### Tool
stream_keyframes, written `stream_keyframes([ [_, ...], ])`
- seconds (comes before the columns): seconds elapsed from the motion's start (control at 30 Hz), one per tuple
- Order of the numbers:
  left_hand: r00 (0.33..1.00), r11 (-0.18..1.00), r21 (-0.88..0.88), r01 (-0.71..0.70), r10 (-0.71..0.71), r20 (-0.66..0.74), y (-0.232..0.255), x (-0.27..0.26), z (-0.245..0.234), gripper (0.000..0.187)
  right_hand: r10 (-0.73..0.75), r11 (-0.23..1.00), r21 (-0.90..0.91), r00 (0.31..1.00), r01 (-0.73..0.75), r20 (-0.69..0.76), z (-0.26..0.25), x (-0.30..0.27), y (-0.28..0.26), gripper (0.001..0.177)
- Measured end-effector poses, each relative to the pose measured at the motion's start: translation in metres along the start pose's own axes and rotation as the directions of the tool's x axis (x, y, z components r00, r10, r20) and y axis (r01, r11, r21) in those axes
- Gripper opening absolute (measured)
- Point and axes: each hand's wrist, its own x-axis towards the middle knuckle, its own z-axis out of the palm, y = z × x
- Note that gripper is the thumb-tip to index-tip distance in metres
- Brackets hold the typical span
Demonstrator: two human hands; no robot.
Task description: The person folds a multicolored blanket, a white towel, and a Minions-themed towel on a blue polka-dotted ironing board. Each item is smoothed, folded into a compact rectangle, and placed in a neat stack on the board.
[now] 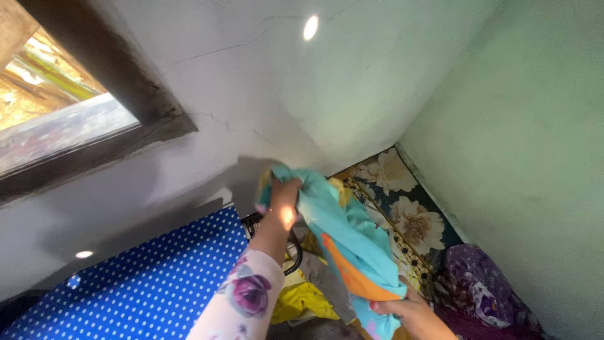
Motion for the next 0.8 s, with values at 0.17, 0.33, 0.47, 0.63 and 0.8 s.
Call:
stream_keyframes([
  [0.17, 0.968, 0.975, -0.002, -0.221, 0.219, 0.124, 0.093, -0.051, -0.022, 0.061, -0.095, 0.995, -0.016, 0.976, 0.1, 0.198, 0.063, -0.033, -0.032, 0.105],
  [0.33, 0.855, 0.894, -0.214, -0.394, 0.442, 0.273, 0.178, -0.093, -0.116, 0.064, -0.258, 0.882, -0.223, 0.821, 0.415, 0.509, 0.193, -0.024, -0.011, 0.097],
  [0.47, 0.861, 0.876, -0.228, -0.426, 0.47, 0.195, 0.225, -0.115, -0.244, 0.053, -0.331, 0.691, -0.22, 0.572, 0.689, 0.751, 0.332, -0.015, 0.044, 0.092],
  [0.63, 0.848, 0.85, -0.039, -0.525, 0.527, 0.054, 0.245, -0.116, -0.441, 0.052, -0.356, 0.476, -0.043, 0.237, 0.878, 0.904, 0.491, 0.006, 0.126, 0.087],
  [0.8, 0.882, 0.884, 0.011, -0.467, 0.467, -0.059, 0.205, -0.076, -0.598, 0.045, -0.364, 0.492, -0.008, 0.214, 0.87, 0.906, 0.574, 0.045, 0.224, 0.089],
])
